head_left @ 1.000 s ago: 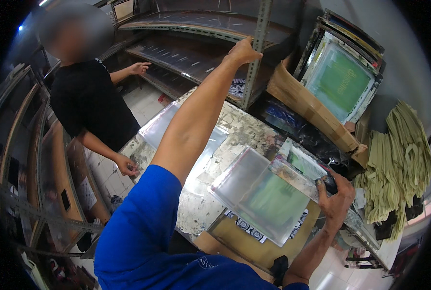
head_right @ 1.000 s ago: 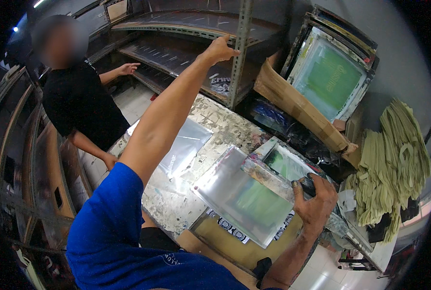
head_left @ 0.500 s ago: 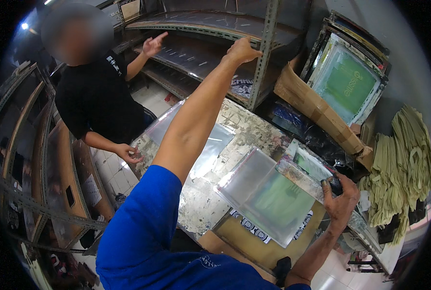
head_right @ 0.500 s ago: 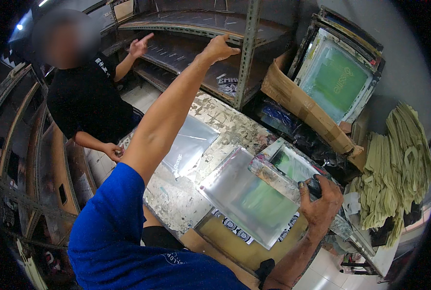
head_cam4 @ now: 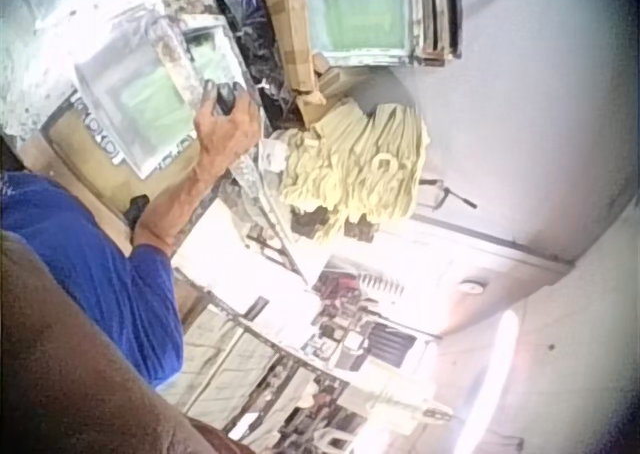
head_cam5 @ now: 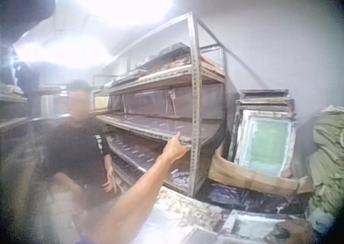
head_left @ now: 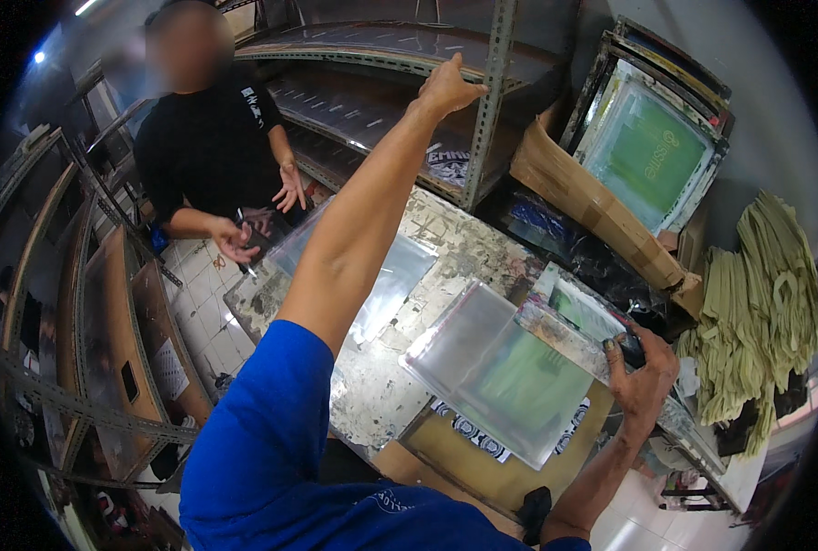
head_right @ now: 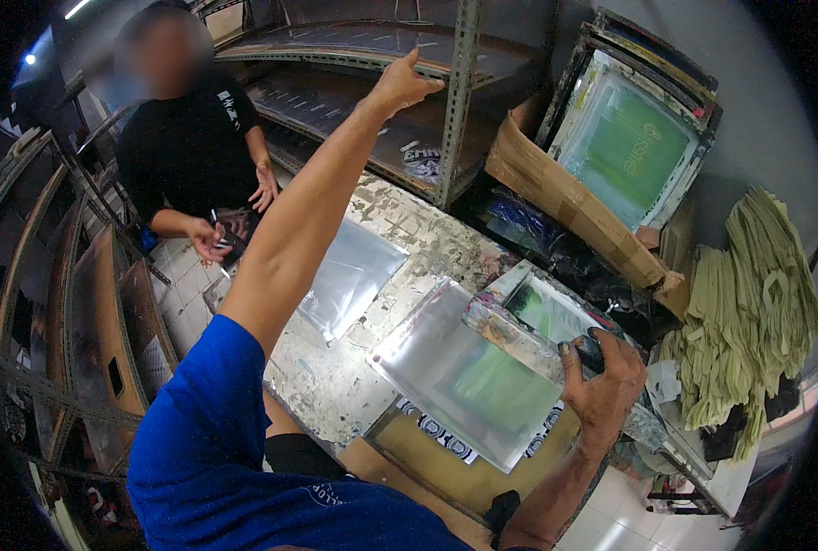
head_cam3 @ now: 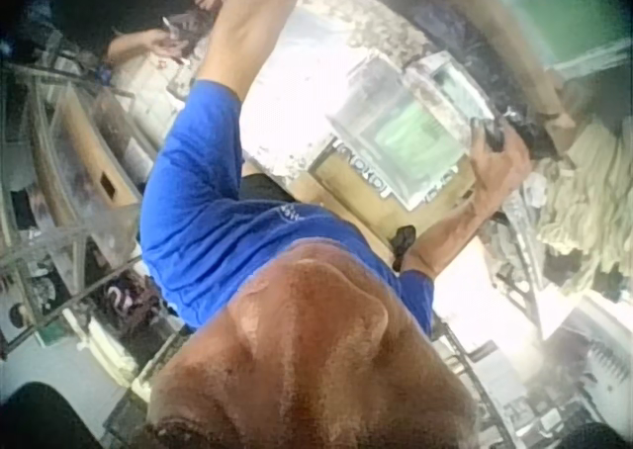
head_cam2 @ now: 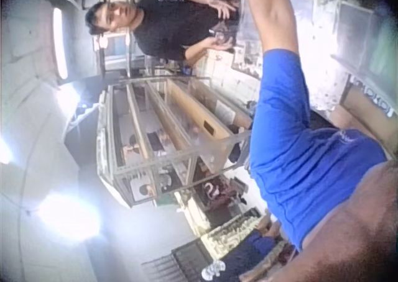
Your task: The person performs screen printing on plastic sheets, using a squeegee to spread ink through a mesh screen onto individual sheets placed on a table.
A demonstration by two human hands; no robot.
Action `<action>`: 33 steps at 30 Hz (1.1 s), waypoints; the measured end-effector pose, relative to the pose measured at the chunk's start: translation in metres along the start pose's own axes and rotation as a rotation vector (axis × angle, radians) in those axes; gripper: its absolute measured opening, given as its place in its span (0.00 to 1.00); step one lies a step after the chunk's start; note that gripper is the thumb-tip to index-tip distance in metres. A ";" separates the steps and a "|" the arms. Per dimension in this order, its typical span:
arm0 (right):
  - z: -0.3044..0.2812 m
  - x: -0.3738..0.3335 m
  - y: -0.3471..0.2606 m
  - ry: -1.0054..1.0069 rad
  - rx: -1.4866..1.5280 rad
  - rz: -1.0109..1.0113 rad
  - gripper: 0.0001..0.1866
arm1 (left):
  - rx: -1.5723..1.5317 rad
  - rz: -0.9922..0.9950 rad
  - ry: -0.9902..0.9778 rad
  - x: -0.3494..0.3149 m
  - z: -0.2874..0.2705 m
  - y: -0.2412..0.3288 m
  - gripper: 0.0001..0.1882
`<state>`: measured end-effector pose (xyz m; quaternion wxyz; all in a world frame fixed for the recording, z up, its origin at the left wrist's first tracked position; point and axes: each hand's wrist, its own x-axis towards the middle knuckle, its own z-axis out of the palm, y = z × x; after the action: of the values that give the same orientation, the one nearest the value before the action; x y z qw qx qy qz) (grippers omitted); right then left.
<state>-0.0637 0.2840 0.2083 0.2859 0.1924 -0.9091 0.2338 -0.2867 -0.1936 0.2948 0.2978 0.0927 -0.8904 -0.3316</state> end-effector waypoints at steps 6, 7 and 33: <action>0.003 -0.001 -0.007 -0.003 -0.012 -0.059 0.21 | -0.045 0.043 -0.024 -0.014 -0.011 -0.001 0.50; 0.002 0.000 -0.003 0.013 0.015 -0.096 0.21 | -0.078 0.104 -0.040 -0.014 -0.006 0.007 0.51; 0.001 -0.028 -0.006 0.200 -0.215 -0.075 0.21 | -0.390 1.518 -0.731 -0.338 -0.061 0.287 0.27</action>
<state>-0.0399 0.2846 0.1919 0.4027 0.1704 -0.8880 0.1423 0.0314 0.1155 0.3586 0.1443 -0.6923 -0.6785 -0.1990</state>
